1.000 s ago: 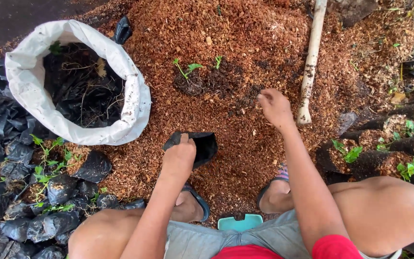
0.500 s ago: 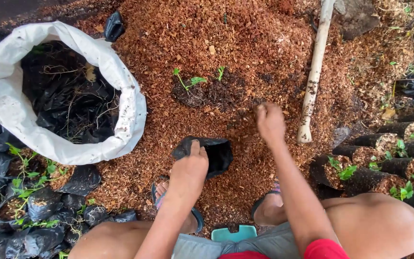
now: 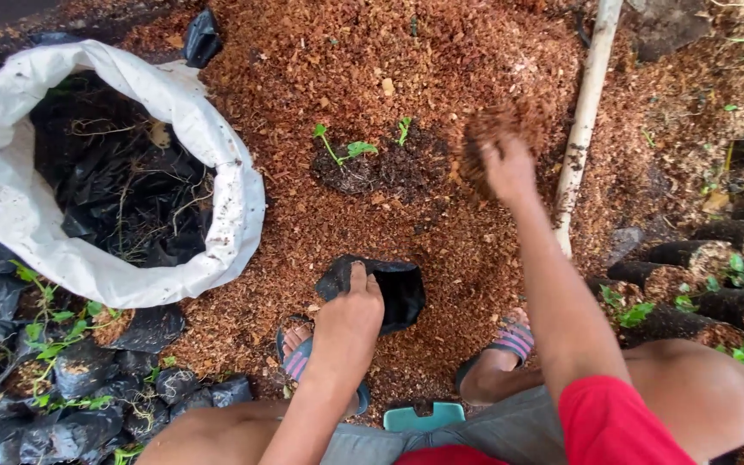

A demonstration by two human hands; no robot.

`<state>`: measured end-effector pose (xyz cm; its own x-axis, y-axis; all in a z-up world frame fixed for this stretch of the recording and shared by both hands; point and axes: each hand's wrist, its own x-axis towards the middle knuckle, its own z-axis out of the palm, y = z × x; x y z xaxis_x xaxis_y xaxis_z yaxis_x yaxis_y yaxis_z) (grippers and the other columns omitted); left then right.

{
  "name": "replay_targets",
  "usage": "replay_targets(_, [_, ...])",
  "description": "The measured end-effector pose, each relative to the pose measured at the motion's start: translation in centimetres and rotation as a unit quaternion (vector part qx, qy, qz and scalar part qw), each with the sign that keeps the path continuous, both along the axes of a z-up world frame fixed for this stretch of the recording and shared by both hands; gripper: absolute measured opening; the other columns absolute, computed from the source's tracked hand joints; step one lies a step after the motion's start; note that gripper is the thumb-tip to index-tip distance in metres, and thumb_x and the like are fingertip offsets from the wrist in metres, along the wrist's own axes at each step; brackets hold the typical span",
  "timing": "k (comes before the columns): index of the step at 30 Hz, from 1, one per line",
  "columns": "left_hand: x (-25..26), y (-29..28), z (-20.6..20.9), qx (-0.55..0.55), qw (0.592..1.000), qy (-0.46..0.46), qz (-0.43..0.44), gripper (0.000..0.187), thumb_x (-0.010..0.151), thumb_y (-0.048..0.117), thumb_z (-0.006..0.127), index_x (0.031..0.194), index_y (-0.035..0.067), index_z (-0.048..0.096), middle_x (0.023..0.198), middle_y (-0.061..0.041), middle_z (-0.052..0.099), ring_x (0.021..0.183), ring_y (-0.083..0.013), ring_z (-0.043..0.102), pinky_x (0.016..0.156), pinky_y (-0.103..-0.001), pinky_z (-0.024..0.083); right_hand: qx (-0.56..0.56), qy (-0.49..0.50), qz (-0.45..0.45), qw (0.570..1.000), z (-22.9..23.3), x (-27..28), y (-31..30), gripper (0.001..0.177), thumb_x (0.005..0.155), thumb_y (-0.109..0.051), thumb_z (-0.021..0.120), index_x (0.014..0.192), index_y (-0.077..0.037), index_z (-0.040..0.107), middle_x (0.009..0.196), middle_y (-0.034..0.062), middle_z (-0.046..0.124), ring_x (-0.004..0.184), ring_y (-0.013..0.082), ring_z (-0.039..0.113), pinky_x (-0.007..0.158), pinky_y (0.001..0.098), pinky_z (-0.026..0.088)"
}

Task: The person sits on the ground and plants small seedlings into a pile of soil. They remove a seedling from a black plastic bag, place it into the soil, and cover the roots with their hands. The person repeats this process with multiple seedlings.

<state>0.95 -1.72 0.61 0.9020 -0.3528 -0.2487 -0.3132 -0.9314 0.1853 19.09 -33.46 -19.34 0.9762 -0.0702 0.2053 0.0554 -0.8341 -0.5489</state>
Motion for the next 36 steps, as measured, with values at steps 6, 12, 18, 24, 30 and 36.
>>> replay_targets(6, [1.3, -0.9, 1.2, -0.02, 0.999, 0.045, -0.01, 0.05, 0.077, -0.014, 0.066, 0.126, -0.01, 0.064, 0.132, -0.038, 0.058, 0.073, -0.0357, 0.077, 0.054, -0.043, 0.064, 0.007, 0.212, 0.075, 0.974, -0.6, -5.4, 3.1, 0.055, 0.096, -0.038, 0.063, 0.134, 0.002, 0.062, 0.137, 0.0295, 0.055, 0.129, 0.0491, 0.054, 0.11, 0.057, 0.043])
replay_targets(12, [1.4, -1.6, -2.0, -0.04, 0.996, 0.078, -0.003, 0.044, 0.083, -0.014, 0.062, 0.127, -0.013, 0.062, 0.132, -0.039, 0.057, 0.07, -0.035, 0.076, 0.053, -0.042, 0.062, 0.005, 0.205, 0.073, 0.976, 7.1, -2.9, 5.0, 0.055, 0.101, -0.041, 0.059, 0.143, -0.006, 0.06, 0.142, 0.0251, 0.055, 0.136, 0.0443, 0.05, 0.114, 0.0532, 0.04])
replay_targets(18, [1.6, -1.2, -6.2, -0.044, 0.997, 0.064, -0.006, 0.038, 0.087, -0.009, 0.06, 0.124, -0.013, 0.063, 0.13, -0.037, 0.058, 0.07, -0.038, 0.075, 0.054, -0.046, 0.061, -0.055, 0.19, 0.095, 0.976, 2.8, -4.3, 8.0, 0.059, 0.099, -0.045, 0.058, 0.148, -0.014, 0.057, 0.152, 0.0182, 0.047, 0.142, 0.0423, 0.042, 0.112, 0.0561, 0.04])
replay_targets(24, [2.5, 0.0, -6.2, -0.049, 0.998, 0.049, 0.006, 0.031, 0.091, -0.006, 0.055, 0.12, -0.011, 0.065, 0.13, -0.035, 0.059, 0.075, -0.0428, 0.075, 0.06, -0.051, 0.062, -0.175, 0.247, 0.122, 0.945, -4.7, -10.9, 8.1, 0.057, 0.09, -0.046, 0.062, 0.14, -0.019, 0.059, 0.145, 0.0168, 0.048, 0.13, 0.0461, 0.051, 0.097, 0.059, 0.055])
replay_targets(30, [2.8, -0.2, -3.1, -0.065, 0.997, 0.05, 0.007, 0.04, 0.091, -0.006, 0.054, 0.131, -0.01, 0.059, 0.14, -0.034, 0.053, 0.082, -0.0464, 0.074, 0.067, -0.054, 0.062, -0.189, 0.32, 0.101, 0.923, 0.7, -16.1, 8.3, 0.069, 0.089, -0.058, 0.059, 0.149, -0.026, 0.047, 0.155, 0.0139, 0.035, 0.142, 0.0402, 0.039, 0.106, 0.0637, 0.042])
replay_targets(36, [2.4, 0.2, -3.5, -0.156, 0.984, 0.077, 0.045, 0.055, 0.091, -0.009, 0.054, 0.146, -0.009, 0.046, 0.151, -0.033, 0.041, 0.098, -0.0497, 0.07, 0.077, -0.054, 0.063, -0.21, 0.371, 0.103, 0.899, -0.8, -18.6, 8.9, 0.1, 0.073, -0.065, 0.078, 0.154, -0.022, 0.037, 0.158, 0.0193, 0.026, 0.142, 0.0426, 0.034, 0.1, 0.0654, 0.049])
